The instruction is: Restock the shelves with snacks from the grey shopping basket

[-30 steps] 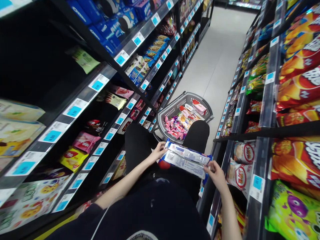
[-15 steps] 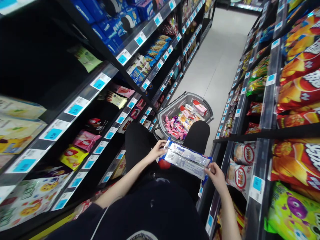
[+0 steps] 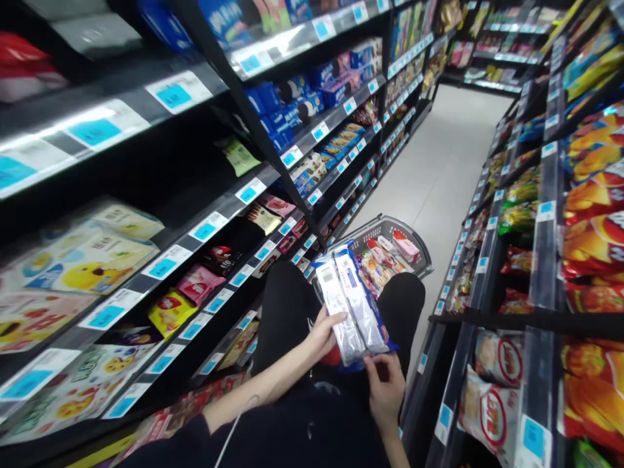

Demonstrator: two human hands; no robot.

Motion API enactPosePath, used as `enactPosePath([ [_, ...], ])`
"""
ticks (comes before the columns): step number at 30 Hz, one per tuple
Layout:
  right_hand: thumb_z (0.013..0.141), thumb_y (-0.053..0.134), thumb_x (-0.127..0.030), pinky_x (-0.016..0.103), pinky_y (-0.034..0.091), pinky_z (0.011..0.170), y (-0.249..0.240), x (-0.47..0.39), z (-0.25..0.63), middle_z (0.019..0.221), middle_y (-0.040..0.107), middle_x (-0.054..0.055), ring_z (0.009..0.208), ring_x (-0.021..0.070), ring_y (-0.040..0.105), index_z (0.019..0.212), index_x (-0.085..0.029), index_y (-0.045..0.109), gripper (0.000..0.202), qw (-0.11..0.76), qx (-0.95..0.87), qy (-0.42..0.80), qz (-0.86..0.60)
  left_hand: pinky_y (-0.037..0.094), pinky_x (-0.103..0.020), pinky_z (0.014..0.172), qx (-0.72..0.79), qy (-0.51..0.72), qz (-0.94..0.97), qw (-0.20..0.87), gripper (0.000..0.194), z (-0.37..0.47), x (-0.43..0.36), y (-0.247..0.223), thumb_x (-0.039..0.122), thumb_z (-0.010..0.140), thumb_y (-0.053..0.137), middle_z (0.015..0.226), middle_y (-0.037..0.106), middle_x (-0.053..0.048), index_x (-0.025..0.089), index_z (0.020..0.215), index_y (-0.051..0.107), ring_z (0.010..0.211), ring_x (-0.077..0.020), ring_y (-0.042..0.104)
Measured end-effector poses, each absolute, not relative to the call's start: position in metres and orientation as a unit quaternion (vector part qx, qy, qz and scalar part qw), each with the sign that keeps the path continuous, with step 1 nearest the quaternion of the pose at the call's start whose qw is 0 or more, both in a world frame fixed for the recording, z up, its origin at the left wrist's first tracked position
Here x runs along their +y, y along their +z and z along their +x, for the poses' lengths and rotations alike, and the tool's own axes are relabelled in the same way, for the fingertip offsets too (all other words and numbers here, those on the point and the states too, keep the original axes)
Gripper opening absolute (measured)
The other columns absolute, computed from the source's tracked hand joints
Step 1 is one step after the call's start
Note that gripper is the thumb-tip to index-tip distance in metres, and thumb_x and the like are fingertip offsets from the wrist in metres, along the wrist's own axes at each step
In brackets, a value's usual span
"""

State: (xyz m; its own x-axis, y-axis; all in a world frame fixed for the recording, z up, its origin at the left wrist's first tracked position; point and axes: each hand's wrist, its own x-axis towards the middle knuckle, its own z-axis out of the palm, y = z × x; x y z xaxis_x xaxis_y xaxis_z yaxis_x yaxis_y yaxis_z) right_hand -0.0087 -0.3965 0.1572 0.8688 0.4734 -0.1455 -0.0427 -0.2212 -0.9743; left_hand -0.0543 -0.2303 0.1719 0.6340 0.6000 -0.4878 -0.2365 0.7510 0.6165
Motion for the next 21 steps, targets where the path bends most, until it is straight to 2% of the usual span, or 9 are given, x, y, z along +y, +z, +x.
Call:
enactPosePath([
  [4,0.078,0.056,-0.049,0.033,0.050,0.065,0.191,-0.393,0.022,0.071,0.063,0.005,0.068,0.0219,0.060,0.079,-0.020,0.063,0.030,0.518,-0.271,0.450,-0.675,0.046,-0.039,0.084,0.307,0.211,0.378,0.847,0.078,-0.060,-0.189,0.215,0.011,0.051,0.077,0.107,0.063,-0.009,0.019,0.122,0.046,0.095,-0.0273,0.060],
  [6,0.077,0.057,-0.049,0.032,0.051,0.063,0.209,-0.389,0.048,0.068,0.063,0.005,0.065,0.0210,0.061,0.080,-0.019,0.064,0.031,0.466,-0.319,0.494,-0.661,0.045,-0.038,0.087,0.267,0.158,0.449,0.838,0.078,-0.062,-0.164,0.239,0.010,0.050,0.077,0.111,0.062,-0.009,0.019,0.122,0.047,0.099,-0.0276,0.058],
  [7,0.077,0.058,-0.049,0.032,0.051,0.063,0.219,-0.384,0.061,0.069,0.063,0.005,0.065,0.0209,0.061,0.081,-0.019,0.064,0.031,0.470,-0.315,0.476,-0.673,0.044,-0.038,0.088,0.246,0.126,0.483,0.831,0.078,-0.063,-0.154,0.251,0.009,0.050,0.076,0.113,0.061,-0.009,0.019,0.122,0.048,0.102,-0.0277,0.056],
  [9,0.074,0.060,-0.051,0.033,0.053,0.063,0.239,-0.368,0.083,0.075,0.062,0.006,0.070,0.0213,0.062,0.089,-0.019,0.061,0.035,0.535,-0.286,0.407,-0.682,0.042,-0.038,0.091,0.204,0.061,0.542,0.813,0.077,-0.060,-0.140,0.273,0.009,0.051,0.076,0.116,0.059,-0.008,0.020,0.122,0.049,0.108,-0.0281,0.052],
  [11,0.072,0.064,-0.051,0.036,0.056,0.064,0.257,-0.349,0.100,0.096,0.059,0.007,0.078,0.0215,0.063,0.103,-0.023,0.053,0.043,0.629,-0.249,0.318,-0.664,0.042,-0.037,0.091,0.166,-0.005,0.571,0.804,0.076,-0.053,-0.132,0.291,0.008,0.052,0.075,0.117,0.058,-0.007,0.021,0.123,0.050,0.112,-0.0282,0.050],
  [13,0.070,0.066,-0.049,0.038,0.057,0.066,0.273,-0.335,0.114,0.106,0.052,0.006,0.079,0.0200,0.062,0.106,-0.024,0.048,0.048,0.674,-0.232,0.253,-0.654,0.045,-0.037,0.087,0.146,-0.062,0.560,0.814,0.074,-0.046,-0.127,0.304,0.009,0.054,0.073,0.115,0.059,-0.006,0.022,0.123,0.050,0.109,-0.0284,0.053],
  [17,0.061,0.075,-0.045,0.035,0.056,0.069,0.296,-0.330,0.141,0.118,0.047,0.009,0.089,0.0221,0.059,0.113,-0.024,0.047,0.062,0.639,-0.231,0.159,-0.716,0.050,-0.036,0.075,0.145,-0.136,0.527,0.826,0.067,-0.040,-0.120,0.327,0.011,0.053,0.075,0.101,0.066,-0.005,0.021,0.117,0.057,0.092,-0.0284,0.062],
  [19,0.061,0.075,-0.045,0.034,0.055,0.068,0.305,-0.333,0.150,0.117,0.051,0.012,0.091,0.0250,0.059,0.117,-0.024,0.048,0.066,0.599,-0.265,0.219,-0.723,0.051,-0.036,0.071,0.132,-0.188,0.523,0.821,0.065,-0.038,-0.118,0.337,0.011,0.051,0.076,0.094,0.067,-0.004,0.020,0.113,0.060,0.086,-0.0283,0.064],
  [21,0.061,0.074,-0.045,0.037,0.055,0.067,0.314,-0.335,0.153,0.114,0.056,0.013,0.090,0.0277,0.060,0.121,-0.025,0.048,0.068,0.553,-0.312,0.344,-0.691,0.052,-0.036,0.068,0.109,-0.232,0.522,0.813,0.066,-0.034,-0.118,0.343,0.012,0.050,0.077,0.091,0.067,-0.003,0.020,0.113,0.060,0.084,-0.0286,0.064],
])
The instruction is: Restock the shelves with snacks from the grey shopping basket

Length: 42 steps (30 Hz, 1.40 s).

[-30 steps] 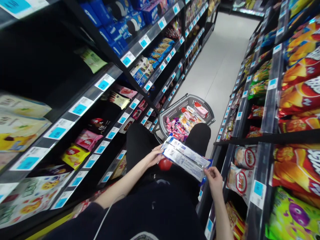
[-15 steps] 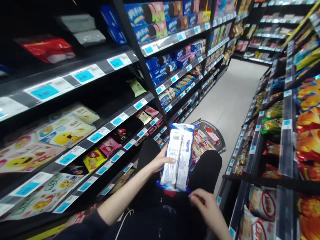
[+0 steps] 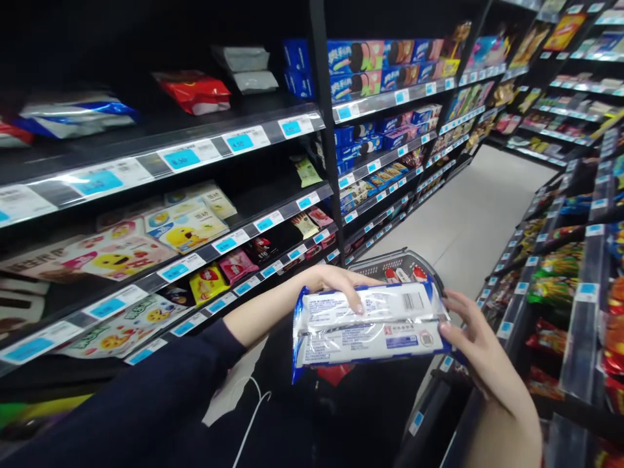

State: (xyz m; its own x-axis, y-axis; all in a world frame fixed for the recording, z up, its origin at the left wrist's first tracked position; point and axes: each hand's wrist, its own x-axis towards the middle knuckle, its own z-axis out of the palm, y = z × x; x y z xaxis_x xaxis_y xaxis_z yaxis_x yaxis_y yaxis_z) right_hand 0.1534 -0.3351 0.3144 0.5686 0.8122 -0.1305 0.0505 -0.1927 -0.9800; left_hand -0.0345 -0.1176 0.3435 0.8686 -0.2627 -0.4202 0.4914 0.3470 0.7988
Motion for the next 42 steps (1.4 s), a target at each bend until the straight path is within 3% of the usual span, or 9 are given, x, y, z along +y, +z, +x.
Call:
enactPosePath([
  [2,0.061,0.074,-0.044,0.040,0.055,0.066,0.320,-0.336,0.150,0.111,0.059,0.013,0.088,0.0291,0.061,0.126,-0.027,0.045,0.073,0.524,-0.331,0.426,-0.659,0.052,-0.036,0.069,0.085,-0.245,0.528,0.808,0.068,-0.031,-0.115,0.345,0.013,0.051,0.077,0.093,0.067,-0.003,0.019,0.116,0.058,0.088,-0.0287,0.063],
  [4,0.063,0.072,-0.043,0.040,0.056,0.063,0.321,-0.339,0.144,0.106,0.062,0.011,0.083,0.0289,0.063,0.129,-0.028,0.041,0.074,0.542,-0.308,0.421,-0.659,0.051,-0.034,0.074,0.073,-0.207,0.532,0.818,0.067,-0.030,-0.110,0.342,0.017,0.054,0.077,0.099,0.065,-0.005,0.019,0.118,0.057,0.094,-0.0278,0.061],
  [8,0.070,0.065,-0.041,0.034,0.054,0.052,0.307,-0.356,0.129,0.102,0.064,0.009,0.072,0.0256,0.064,0.127,-0.028,0.044,0.063,0.626,-0.220,0.305,-0.683,0.046,-0.037,0.086,0.080,-0.020,0.467,0.880,0.068,-0.051,-0.111,0.335,0.036,0.061,0.074,0.117,0.057,-0.012,0.018,0.122,0.052,0.102,-0.0283,0.058],
  [11,0.075,0.061,-0.039,0.028,0.053,0.051,0.294,-0.372,0.115,0.106,0.063,0.005,0.075,0.0227,0.064,0.126,-0.031,0.046,0.054,0.655,-0.149,0.249,-0.697,0.041,-0.043,0.093,0.073,0.157,0.419,0.891,0.076,-0.078,-0.135,0.332,0.042,0.056,0.076,0.129,0.048,-0.014,0.020,0.123,0.049,0.111,-0.0323,0.051],
  [15,0.081,0.054,-0.040,0.029,0.053,0.057,0.286,-0.384,0.095,0.114,0.060,0.004,0.082,0.0228,0.064,0.130,-0.034,0.040,0.051,0.662,-0.123,0.235,-0.701,0.034,-0.041,0.100,0.136,0.310,0.488,0.805,0.074,-0.105,-0.174,0.332,0.025,0.058,0.077,0.130,0.047,-0.010,0.025,0.126,0.047,0.121,-0.0311,0.041],
  [23,0.077,0.060,-0.042,0.029,0.049,0.048,0.286,-0.396,0.095,0.096,0.064,0.008,0.067,0.0228,0.062,0.132,-0.028,0.039,0.060,0.619,-0.120,0.247,-0.736,0.040,-0.036,0.092,0.238,0.254,0.637,0.688,0.054,-0.127,-0.178,0.361,0.022,0.067,0.071,0.120,0.053,-0.007,0.023,0.118,0.052,0.107,-0.0270,0.052],
  [29,0.072,0.065,-0.041,0.032,0.049,0.063,0.301,-0.392,0.081,0.106,0.058,0.008,0.084,0.0243,0.060,0.126,-0.021,0.043,0.061,0.628,-0.078,0.235,-0.738,0.036,-0.036,0.097,0.279,0.271,0.715,0.581,0.046,-0.129,-0.182,0.360,0.028,0.071,0.069,0.119,0.052,-0.006,0.024,0.114,0.054,0.108,-0.0241,0.050],
  [34,0.071,0.064,-0.046,0.034,0.047,0.071,0.304,-0.387,0.073,0.099,0.061,0.005,0.085,0.0232,0.058,0.111,-0.020,0.050,0.050,0.605,-0.083,0.219,-0.761,0.038,-0.034,0.093,0.304,0.243,0.708,0.589,0.042,-0.127,-0.180,0.355,0.029,0.077,0.062,0.117,0.055,-0.006,0.023,0.117,0.051,0.105,-0.0222,0.052],
  [42,0.066,0.058,-0.060,0.036,0.047,0.067,0.321,-0.392,0.085,0.083,0.063,0.006,0.075,0.0257,0.059,0.092,-0.019,0.059,0.048,0.430,-0.153,0.156,-0.876,0.042,-0.033,0.087,0.290,0.198,0.666,0.658,0.055,-0.127,-0.172,0.343,0.030,0.071,0.068,0.111,0.057,-0.005,0.022,0.121,0.047,0.099,-0.0218,0.055],
])
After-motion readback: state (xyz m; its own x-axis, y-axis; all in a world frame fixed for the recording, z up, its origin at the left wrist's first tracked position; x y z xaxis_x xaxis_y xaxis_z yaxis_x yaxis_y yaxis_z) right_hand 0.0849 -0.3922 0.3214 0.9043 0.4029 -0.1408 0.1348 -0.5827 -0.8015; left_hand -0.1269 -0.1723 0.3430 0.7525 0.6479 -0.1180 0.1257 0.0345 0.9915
